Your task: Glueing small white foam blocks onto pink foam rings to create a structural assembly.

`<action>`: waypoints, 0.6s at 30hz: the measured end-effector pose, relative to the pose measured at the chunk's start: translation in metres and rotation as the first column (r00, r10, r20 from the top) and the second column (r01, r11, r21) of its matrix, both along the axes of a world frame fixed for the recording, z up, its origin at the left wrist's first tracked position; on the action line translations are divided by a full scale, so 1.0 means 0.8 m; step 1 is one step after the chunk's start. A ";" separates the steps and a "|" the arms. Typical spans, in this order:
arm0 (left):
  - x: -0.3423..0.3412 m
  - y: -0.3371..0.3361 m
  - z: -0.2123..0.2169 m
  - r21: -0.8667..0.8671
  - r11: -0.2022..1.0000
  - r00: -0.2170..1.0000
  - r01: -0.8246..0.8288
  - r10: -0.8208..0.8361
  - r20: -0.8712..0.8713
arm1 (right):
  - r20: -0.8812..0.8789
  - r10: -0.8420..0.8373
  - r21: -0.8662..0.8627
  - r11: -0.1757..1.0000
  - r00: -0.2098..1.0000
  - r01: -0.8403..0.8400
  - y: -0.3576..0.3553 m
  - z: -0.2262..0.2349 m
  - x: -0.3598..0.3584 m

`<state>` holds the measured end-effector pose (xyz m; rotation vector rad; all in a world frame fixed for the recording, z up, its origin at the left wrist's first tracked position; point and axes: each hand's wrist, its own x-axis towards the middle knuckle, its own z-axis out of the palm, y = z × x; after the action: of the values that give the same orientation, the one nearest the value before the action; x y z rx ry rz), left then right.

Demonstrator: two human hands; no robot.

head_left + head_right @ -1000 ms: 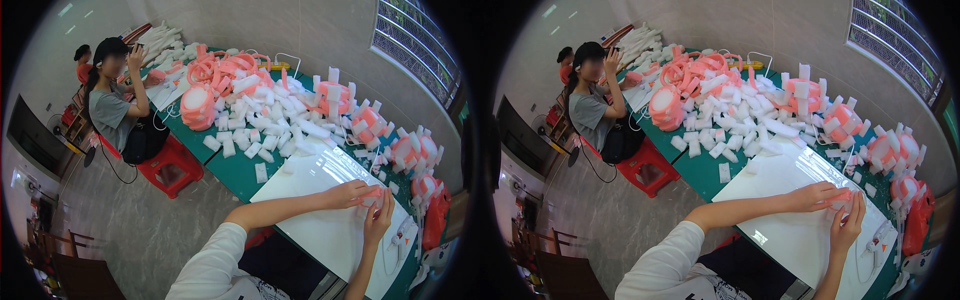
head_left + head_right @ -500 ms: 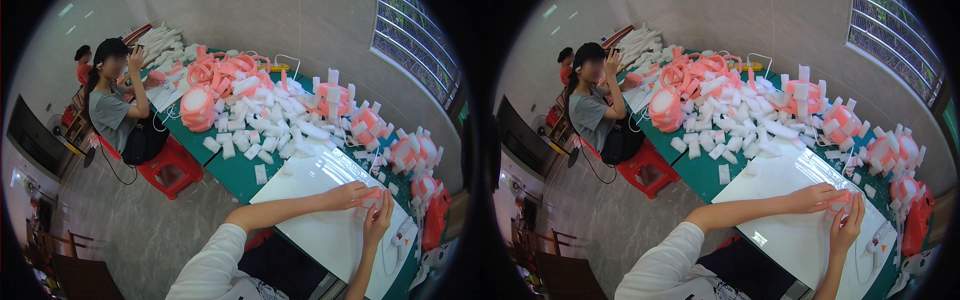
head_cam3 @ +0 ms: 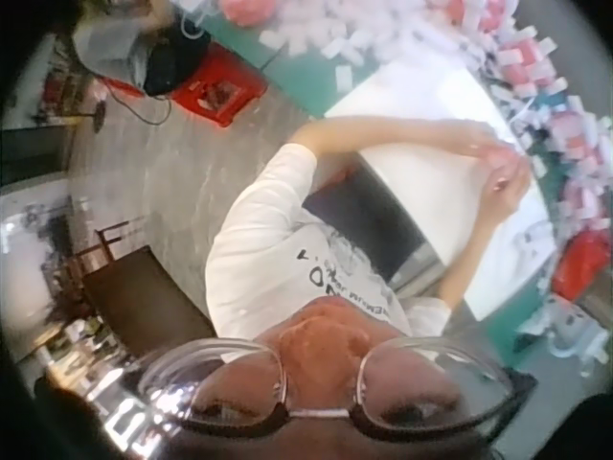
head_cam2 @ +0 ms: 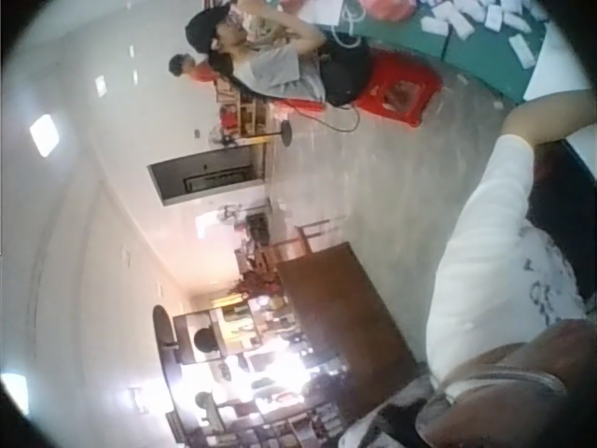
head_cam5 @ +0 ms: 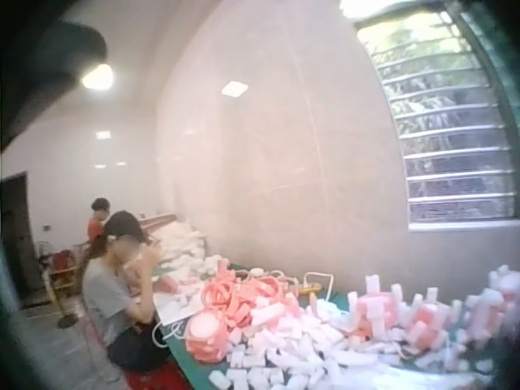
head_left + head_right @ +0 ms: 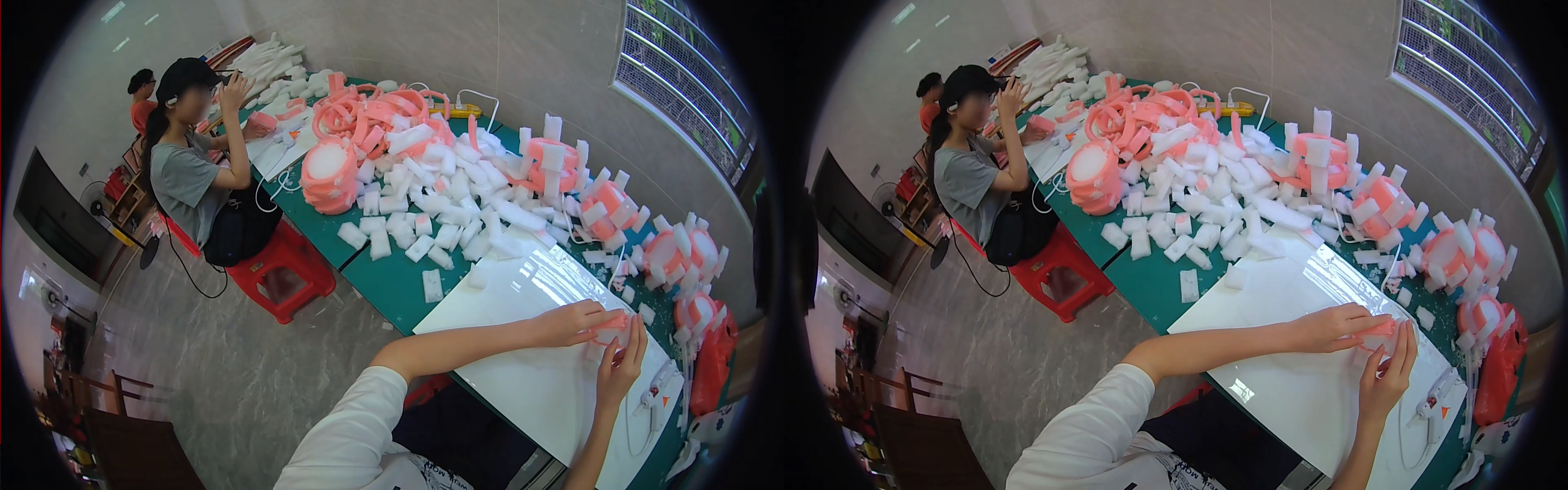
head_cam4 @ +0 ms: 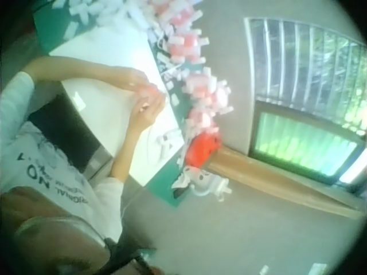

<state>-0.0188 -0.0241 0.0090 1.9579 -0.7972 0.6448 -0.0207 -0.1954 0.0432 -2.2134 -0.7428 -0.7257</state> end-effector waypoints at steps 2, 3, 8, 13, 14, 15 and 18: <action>0.000 -0.001 -0.001 0.000 1.000 1.000 -0.004 0.004 -0.003 | 0.001 0.003 0.002 1.000 1.000 -0.003 0.000 0.000 0.000; 0.000 -0.002 -0.002 0.000 1.000 1.000 -0.007 0.007 -0.006 | 0.003 0.001 0.002 1.000 1.000 -0.001 0.000 0.000 -0.001; -0.001 -0.001 0.000 0.004 1.000 1.000 0.000 0.000 -0.004 | -0.017 0.006 -0.001 1.000 1.000 -0.006 -0.003 0.006 -0.001; 0.000 -0.002 0.003 0.025 1.000 1.000 0.011 -0.011 -0.005 | 0.270 0.030 -0.097 0.995 0.962 -0.003 -0.005 0.013 0.006; -0.001 -0.001 0.003 0.021 1.000 1.000 0.008 -0.008 -0.007 | 0.271 0.032 -0.097 0.995 0.962 -0.006 -0.005 0.015 0.004; -0.001 -0.001 0.002 0.018 1.000 1.000 0.005 -0.005 -0.010 | 0.199 -0.020 -0.073 0.997 0.980 0.035 -0.005 0.017 0.000; -0.001 0.002 -0.001 0.020 1.000 1.000 -0.011 0.011 -0.024 | 0.204 -0.082 -0.066 0.993 0.975 0.098 -0.015 0.035 -0.022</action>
<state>-0.0198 -0.0228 0.0084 1.9854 -0.7814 0.6214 -0.0384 -0.2075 0.0716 -2.2763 -0.7837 -0.9938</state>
